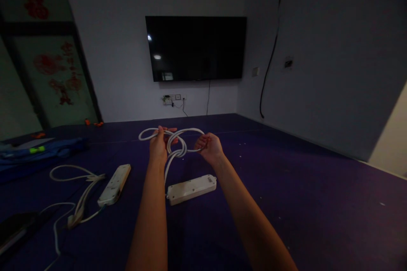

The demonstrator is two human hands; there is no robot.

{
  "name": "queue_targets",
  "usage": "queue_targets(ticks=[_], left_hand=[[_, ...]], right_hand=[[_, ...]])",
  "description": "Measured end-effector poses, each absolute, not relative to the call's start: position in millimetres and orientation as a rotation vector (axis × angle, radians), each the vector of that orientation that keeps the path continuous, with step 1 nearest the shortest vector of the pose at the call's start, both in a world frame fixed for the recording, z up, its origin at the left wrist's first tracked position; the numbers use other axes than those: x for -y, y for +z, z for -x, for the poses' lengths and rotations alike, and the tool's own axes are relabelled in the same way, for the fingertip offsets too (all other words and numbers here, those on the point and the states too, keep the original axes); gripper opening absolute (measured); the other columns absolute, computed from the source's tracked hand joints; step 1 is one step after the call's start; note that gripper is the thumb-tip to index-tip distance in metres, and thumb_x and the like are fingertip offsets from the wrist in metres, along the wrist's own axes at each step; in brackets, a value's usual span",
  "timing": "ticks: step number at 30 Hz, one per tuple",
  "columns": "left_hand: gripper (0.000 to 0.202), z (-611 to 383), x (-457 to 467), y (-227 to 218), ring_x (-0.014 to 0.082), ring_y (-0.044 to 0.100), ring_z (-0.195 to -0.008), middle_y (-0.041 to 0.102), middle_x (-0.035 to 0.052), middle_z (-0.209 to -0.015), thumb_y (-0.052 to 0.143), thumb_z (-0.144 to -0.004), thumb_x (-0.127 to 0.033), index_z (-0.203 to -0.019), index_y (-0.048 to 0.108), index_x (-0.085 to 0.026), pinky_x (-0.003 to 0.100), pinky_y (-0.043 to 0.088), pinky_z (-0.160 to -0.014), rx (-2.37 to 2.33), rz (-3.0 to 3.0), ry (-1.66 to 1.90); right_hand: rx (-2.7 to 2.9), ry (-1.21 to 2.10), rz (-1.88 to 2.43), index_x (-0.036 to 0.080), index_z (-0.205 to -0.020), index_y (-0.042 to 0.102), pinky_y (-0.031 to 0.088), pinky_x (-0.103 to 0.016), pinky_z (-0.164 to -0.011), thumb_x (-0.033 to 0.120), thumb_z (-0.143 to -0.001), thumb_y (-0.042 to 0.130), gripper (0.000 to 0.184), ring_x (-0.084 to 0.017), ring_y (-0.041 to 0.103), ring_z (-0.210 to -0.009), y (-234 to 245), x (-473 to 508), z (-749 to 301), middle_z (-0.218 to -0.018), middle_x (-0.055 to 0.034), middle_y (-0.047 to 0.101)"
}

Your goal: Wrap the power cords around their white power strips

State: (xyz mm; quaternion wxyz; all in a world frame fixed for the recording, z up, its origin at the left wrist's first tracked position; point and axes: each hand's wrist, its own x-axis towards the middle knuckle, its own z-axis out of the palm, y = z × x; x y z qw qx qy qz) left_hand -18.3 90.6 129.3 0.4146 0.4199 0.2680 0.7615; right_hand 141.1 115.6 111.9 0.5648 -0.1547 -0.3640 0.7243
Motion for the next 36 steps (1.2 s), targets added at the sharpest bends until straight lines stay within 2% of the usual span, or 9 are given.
queue_targets(ticks=[6,12,15,20,23,27,31,34,36], left_hand=[[0.031,16,-87,133,0.0078,0.060,-0.049,0.071,0.0036,-0.089,0.053,-0.080,-0.050,-0.082,0.046,-0.020,0.020,0.050,-0.052,-0.602,-1.170,1.967],[0.026,17,-77,134,0.0111,0.065,-0.062,0.071,0.0083,-0.094,0.055,-0.083,-0.043,-0.085,0.049,-0.018,0.024,0.052,-0.062,-0.559,-1.282,1.728],[0.024,18,-71,134,0.0124,0.065,-0.065,0.070,0.0089,-0.098,0.059,-0.081,-0.040,-0.086,0.054,-0.017,0.026,0.053,-0.065,-0.577,-1.372,1.623],[0.029,23,-64,136,0.0171,0.067,-0.075,0.069,0.0099,-0.102,0.062,-0.076,-0.043,-0.087,0.056,-0.017,0.027,0.053,-0.066,-0.596,-1.468,1.552],[0.030,27,-62,137,0.0172,0.067,-0.078,0.068,0.0116,-0.107,0.061,-0.077,-0.045,-0.086,0.055,-0.017,0.027,0.053,-0.067,-0.599,-1.454,1.571],[0.030,28,-62,138,0.0135,0.066,-0.068,0.067,0.0127,-0.109,0.061,-0.077,-0.046,-0.083,0.054,-0.017,0.024,0.051,-0.062,-0.556,-1.411,1.658],[0.030,19,-62,141,0.0124,0.065,-0.065,0.068,0.0111,-0.107,0.062,-0.076,-0.046,-0.083,0.053,-0.018,0.023,0.052,-0.060,-0.514,-1.378,1.670],[0.032,13,-65,142,0.0132,0.066,-0.069,0.070,0.0107,-0.103,0.065,-0.074,-0.045,-0.083,0.052,-0.018,0.024,0.052,-0.064,-0.481,-1.376,1.635],[0.034,11,-70,142,0.0137,0.067,-0.071,0.071,0.0107,-0.099,0.066,-0.073,-0.046,-0.082,0.051,-0.017,0.024,0.052,-0.066,-0.438,-1.346,1.691]], right_hand=[[1.041,1.608,0.449,0.021,-0.047,0.030,0.036,-0.023,-0.045,0.023,-0.061,0.045,0.020,-0.011,0.040,-0.044,112,-115,-141,-0.043,0.0013,0.039],[1.116,1.492,0.519,0.017,-0.064,0.053,0.028,-0.019,-0.038,0.024,-0.062,0.057,0.008,-0.007,0.040,-0.039,107,-115,-134,-0.051,0.0011,0.055],[1.303,1.310,0.593,0.018,-0.078,0.057,0.027,-0.018,-0.038,0.028,-0.060,0.069,0.024,-0.005,0.038,-0.039,105,-110,-130,-0.056,0.0048,0.057],[1.704,1.081,0.564,0.017,-0.096,0.062,0.037,-0.019,-0.049,0.029,-0.054,0.077,0.046,-0.009,0.052,-0.055,104,-104,-131,-0.067,0.0033,0.061],[1.851,0.976,0.591,0.016,-0.088,0.064,0.035,-0.019,-0.049,0.026,-0.050,0.079,0.042,-0.009,0.050,-0.054,102,-107,-133,-0.061,0.0051,0.058],[1.926,0.819,0.750,0.015,-0.074,0.064,0.031,-0.020,-0.047,0.024,-0.054,0.074,0.025,-0.008,0.046,-0.049,99,-110,-134,-0.053,0.0066,0.052],[1.905,0.606,0.807,0.017,-0.074,0.064,0.036,-0.022,-0.052,0.022,-0.057,0.070,0.019,-0.010,0.050,-0.055,100,-110,-134,-0.059,0.0046,0.056],[1.682,0.522,0.769,0.019,-0.099,0.062,0.044,-0.027,-0.067,0.023,-0.055,0.071,0.045,-0.015,0.057,-0.073,99,-113,-129,-0.083,-0.0010,0.063],[1.448,0.541,0.779,0.019,-0.123,0.049,0.044,-0.031,-0.078,0.026,-0.053,0.074,0.074,-0.020,0.057,-0.091,95,-116,-121,-0.107,-0.0077,0.060]])
